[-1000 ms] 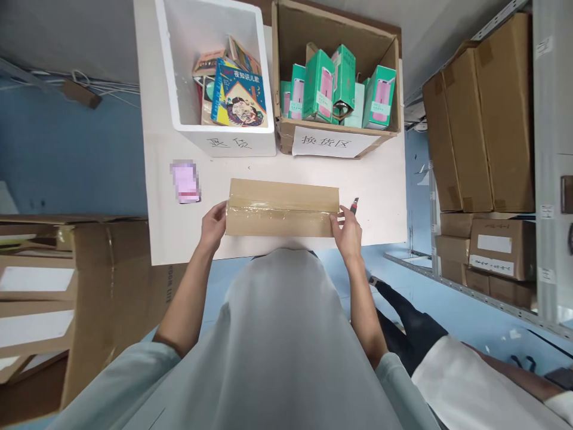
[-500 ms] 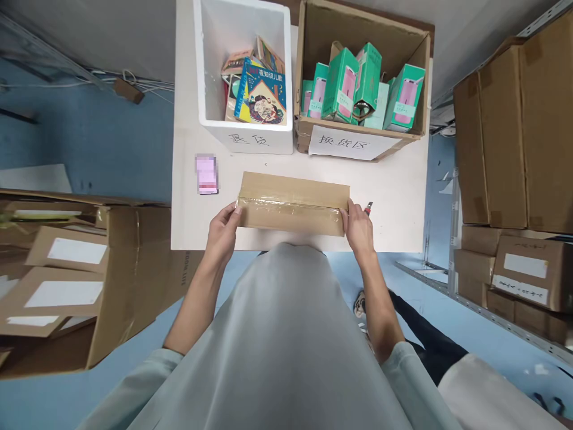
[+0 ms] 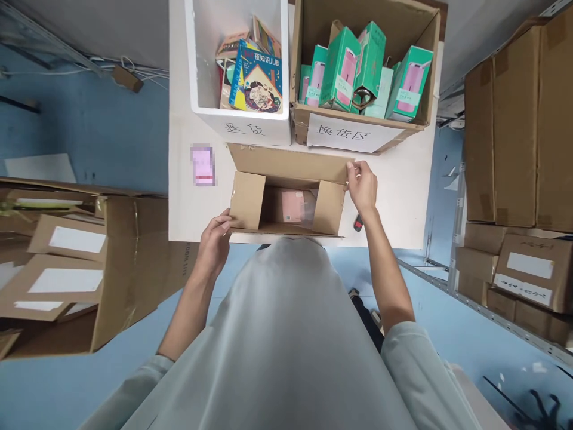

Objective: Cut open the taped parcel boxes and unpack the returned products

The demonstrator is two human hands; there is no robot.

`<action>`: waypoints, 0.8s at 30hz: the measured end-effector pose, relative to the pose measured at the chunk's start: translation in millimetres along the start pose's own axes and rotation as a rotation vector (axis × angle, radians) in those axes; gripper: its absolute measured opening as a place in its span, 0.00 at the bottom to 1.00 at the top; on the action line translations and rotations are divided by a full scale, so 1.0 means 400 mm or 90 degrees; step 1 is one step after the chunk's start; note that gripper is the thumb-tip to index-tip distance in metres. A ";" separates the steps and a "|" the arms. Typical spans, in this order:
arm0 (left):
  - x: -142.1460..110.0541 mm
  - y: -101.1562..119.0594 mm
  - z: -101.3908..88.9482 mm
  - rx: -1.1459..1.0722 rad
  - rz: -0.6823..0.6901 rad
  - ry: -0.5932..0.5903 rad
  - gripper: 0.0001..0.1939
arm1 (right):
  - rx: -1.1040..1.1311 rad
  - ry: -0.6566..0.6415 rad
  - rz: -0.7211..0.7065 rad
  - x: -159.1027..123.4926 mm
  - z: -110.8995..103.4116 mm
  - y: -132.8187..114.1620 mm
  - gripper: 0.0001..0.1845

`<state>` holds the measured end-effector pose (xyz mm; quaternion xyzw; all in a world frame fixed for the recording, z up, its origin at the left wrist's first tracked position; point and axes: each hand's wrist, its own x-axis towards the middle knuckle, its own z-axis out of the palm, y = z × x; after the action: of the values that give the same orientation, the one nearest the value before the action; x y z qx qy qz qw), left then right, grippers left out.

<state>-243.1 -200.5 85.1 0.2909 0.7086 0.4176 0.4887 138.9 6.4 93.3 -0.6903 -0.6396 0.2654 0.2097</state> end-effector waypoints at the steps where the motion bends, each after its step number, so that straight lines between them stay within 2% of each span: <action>1: -0.015 0.001 -0.022 -0.014 -0.032 -0.007 0.27 | 0.008 0.001 0.017 0.023 0.019 0.002 0.35; 5: -0.066 -0.008 -0.097 0.024 -0.162 -0.086 0.46 | 0.002 0.013 0.064 0.097 0.079 0.024 0.34; 8: -0.069 -0.048 -0.096 0.049 -0.206 -0.104 0.59 | -0.016 -0.018 0.100 0.128 0.097 0.040 0.30; 10: -0.049 -0.084 -0.066 0.056 -0.180 -0.056 0.61 | -0.023 -0.061 0.132 0.137 0.102 0.046 0.29; 13: -0.006 -0.123 -0.015 0.095 -0.101 0.009 0.57 | -0.035 -0.110 0.169 0.137 0.108 0.048 0.27; 16: 0.020 -0.129 -0.003 0.170 -0.041 0.024 0.56 | -0.068 -0.102 0.163 0.129 0.103 0.036 0.23; 18: 0.015 -0.113 -0.023 0.223 -0.028 0.012 0.58 | -0.080 -0.060 0.148 0.110 0.088 0.016 0.23; 20: -0.006 -0.078 -0.055 0.256 -0.012 -0.011 0.62 | -0.074 0.000 0.124 0.065 0.060 -0.015 0.27; 22: -0.038 -0.022 -0.084 0.286 0.039 -0.036 0.66 | -0.058 0.055 0.080 -0.012 0.029 -0.055 0.32; 24: -0.068 0.048 -0.091 0.344 0.125 -0.063 0.63 | -0.043 0.077 0.017 -0.110 0.007 -0.099 0.30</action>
<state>-267.5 -224.8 120.6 0.4979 0.7378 0.2443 0.3848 104.7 -33.7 120.5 -0.7200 -0.6252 0.2043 0.2212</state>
